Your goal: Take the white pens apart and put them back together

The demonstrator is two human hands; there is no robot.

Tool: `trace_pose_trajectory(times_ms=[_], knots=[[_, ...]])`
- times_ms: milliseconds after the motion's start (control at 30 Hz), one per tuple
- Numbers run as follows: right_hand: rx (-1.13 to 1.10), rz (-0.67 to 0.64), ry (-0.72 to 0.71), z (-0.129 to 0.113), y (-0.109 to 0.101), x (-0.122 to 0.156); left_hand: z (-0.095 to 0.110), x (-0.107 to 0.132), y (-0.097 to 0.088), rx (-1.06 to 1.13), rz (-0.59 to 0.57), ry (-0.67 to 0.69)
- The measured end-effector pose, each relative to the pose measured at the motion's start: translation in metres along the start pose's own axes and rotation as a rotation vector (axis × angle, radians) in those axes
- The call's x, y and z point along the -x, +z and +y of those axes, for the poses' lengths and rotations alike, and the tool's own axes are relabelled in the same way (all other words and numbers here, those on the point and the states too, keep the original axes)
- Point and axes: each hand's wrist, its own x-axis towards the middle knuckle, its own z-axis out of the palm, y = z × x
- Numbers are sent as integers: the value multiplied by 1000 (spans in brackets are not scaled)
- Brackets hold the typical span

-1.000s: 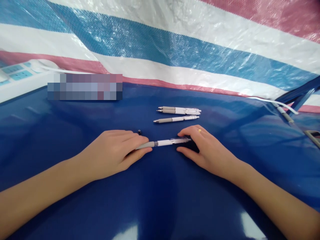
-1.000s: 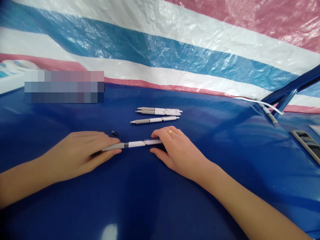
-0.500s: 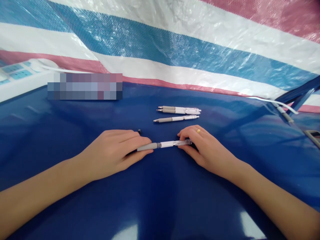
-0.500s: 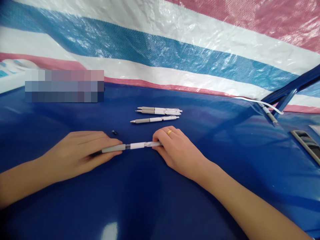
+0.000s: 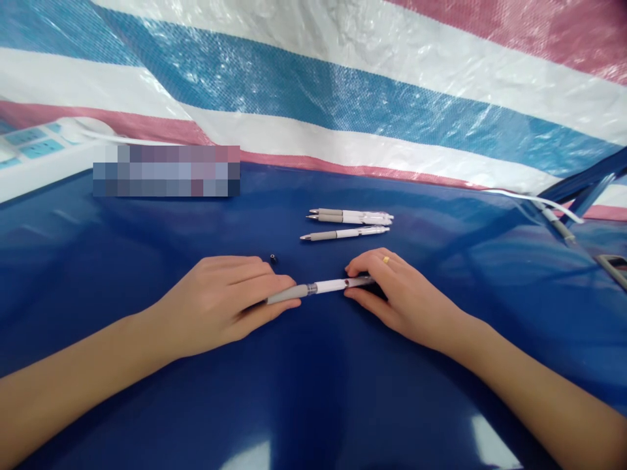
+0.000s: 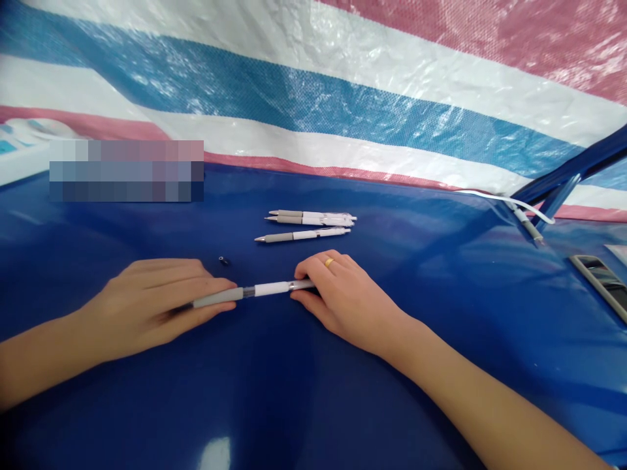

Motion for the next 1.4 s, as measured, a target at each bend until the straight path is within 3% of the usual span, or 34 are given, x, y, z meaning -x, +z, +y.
trace_pose_trajectory(times_ms=[167, 467, 967, 1233, 1400], knots=[[35, -7, -91, 2, 1, 0, 2, -1, 0, 6, 16, -12], [59, 58, -30, 5, 1, 0, 3, -2, -3, -56, 120, -2], [134, 72, 61, 14, -3, -1, 3, -5, -8, -58, 140, -158], [199, 112, 80, 23, -3, -1, 6, -6, -11, -45, 238, -290], [216, 138, 85, 25, -3, -2, -1, -7, -10, -14, 143, -245]])
